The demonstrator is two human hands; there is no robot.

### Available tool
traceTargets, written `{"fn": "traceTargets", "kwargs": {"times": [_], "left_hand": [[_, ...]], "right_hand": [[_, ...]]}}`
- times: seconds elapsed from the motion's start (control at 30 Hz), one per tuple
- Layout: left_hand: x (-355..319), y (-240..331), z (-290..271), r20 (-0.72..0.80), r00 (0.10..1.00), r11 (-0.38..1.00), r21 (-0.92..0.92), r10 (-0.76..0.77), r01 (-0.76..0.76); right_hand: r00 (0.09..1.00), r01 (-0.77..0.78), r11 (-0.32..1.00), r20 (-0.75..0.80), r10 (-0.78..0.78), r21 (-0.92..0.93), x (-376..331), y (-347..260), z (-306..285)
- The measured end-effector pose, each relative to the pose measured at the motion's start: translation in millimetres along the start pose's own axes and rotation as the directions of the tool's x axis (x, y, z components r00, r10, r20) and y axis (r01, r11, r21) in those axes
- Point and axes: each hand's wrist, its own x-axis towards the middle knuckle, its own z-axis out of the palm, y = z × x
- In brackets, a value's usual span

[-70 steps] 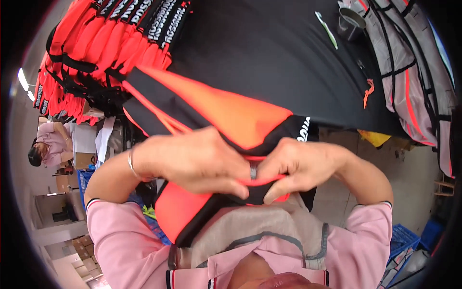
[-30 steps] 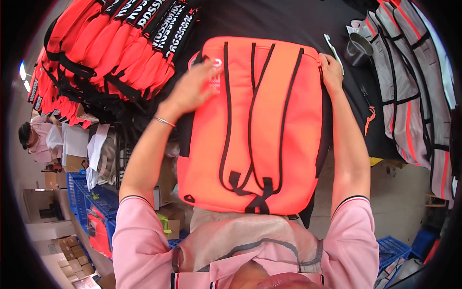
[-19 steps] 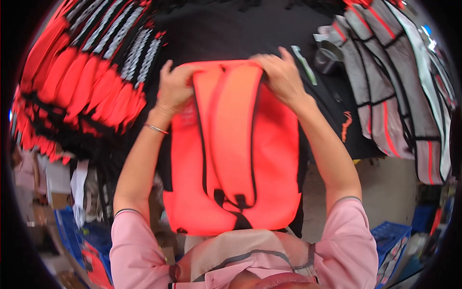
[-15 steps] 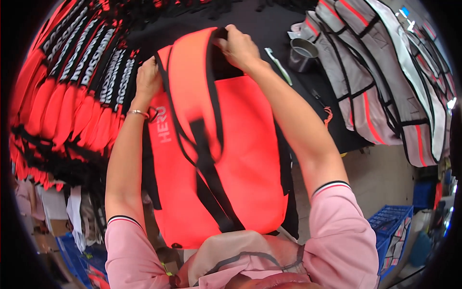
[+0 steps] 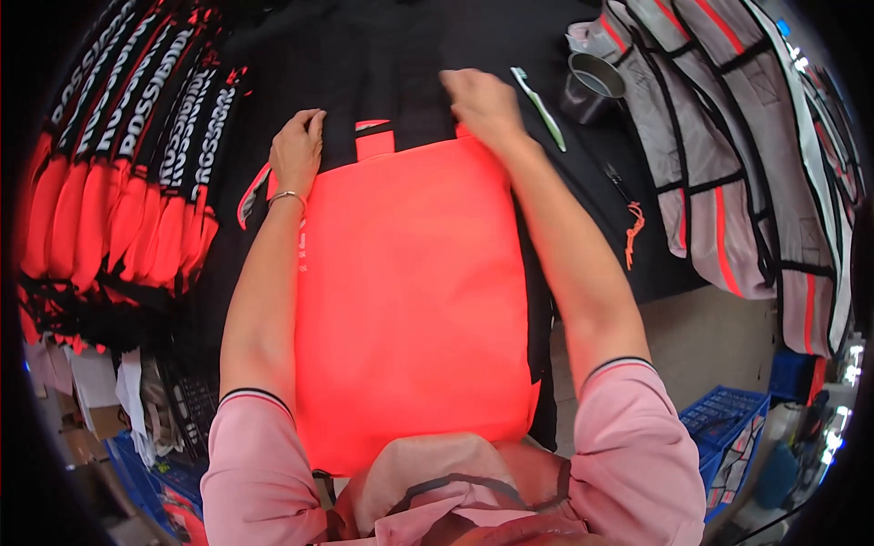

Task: Inspecting backpacks for quality, trimming threads with snips, and cleaning details with a brush.

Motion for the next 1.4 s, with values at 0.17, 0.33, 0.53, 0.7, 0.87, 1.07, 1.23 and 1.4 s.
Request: {"fn": "traceTargets", "kwargs": {"times": [0.17, 0.33, 0.53, 0.7, 0.87, 1.07, 1.23, 1.4], "left_hand": [[-6.7, -30.2, -11.6, -0.317, 0.886, 0.941, 0.115, 0.339, -0.318], [-75.9, 79.6, -1.6, -0.109, 0.718, 0.697, -0.179, 0.687, -0.694], [-170.8, 104.2, -7.0, -0.005, 0.804, 0.795, -0.152, 0.594, -0.588], [-200.6, 92.1, -13.6, 0.005, 0.746, 0.745, 0.052, 0.666, -0.665], [-219.8, 97.2, -19.4, 0.065, 0.784, 0.787, -0.044, 0.617, -0.616], [-220.5, 81.8, -25.0, -0.020, 0.911, 0.878, -0.260, 0.411, -0.402], [-191.8, 90.4, -35.4, 0.235, 0.947, 0.916, -0.384, 0.221, -0.118], [-177.1, 95.9, -18.0, 0.244, 0.884, 0.904, -0.268, 0.399, -0.334]], "right_hand": [[0.904, -0.069, 0.801, -0.377, -0.202, -0.595, -118.8, 69.4, -88.1], [0.929, -0.325, 0.653, -0.360, 0.086, -0.684, -193.5, 121.4, -100.4], [0.916, -0.357, 0.815, -0.340, 0.211, -0.456, -201.6, 101.7, -106.8], [0.955, -0.074, 0.997, -0.287, 0.071, 0.001, -163.7, 12.2, -80.9], [0.983, -0.035, 0.999, -0.178, 0.039, 0.027, -132.4, 5.1, -21.4], [0.988, -0.081, 0.987, -0.118, 0.098, 0.138, -142.0, 13.9, -10.7], [0.986, -0.079, 0.990, -0.137, 0.094, 0.116, -145.4, 14.1, -8.3], [0.984, -0.072, 0.985, -0.150, 0.096, 0.157, -145.3, 17.6, -6.6]]}}
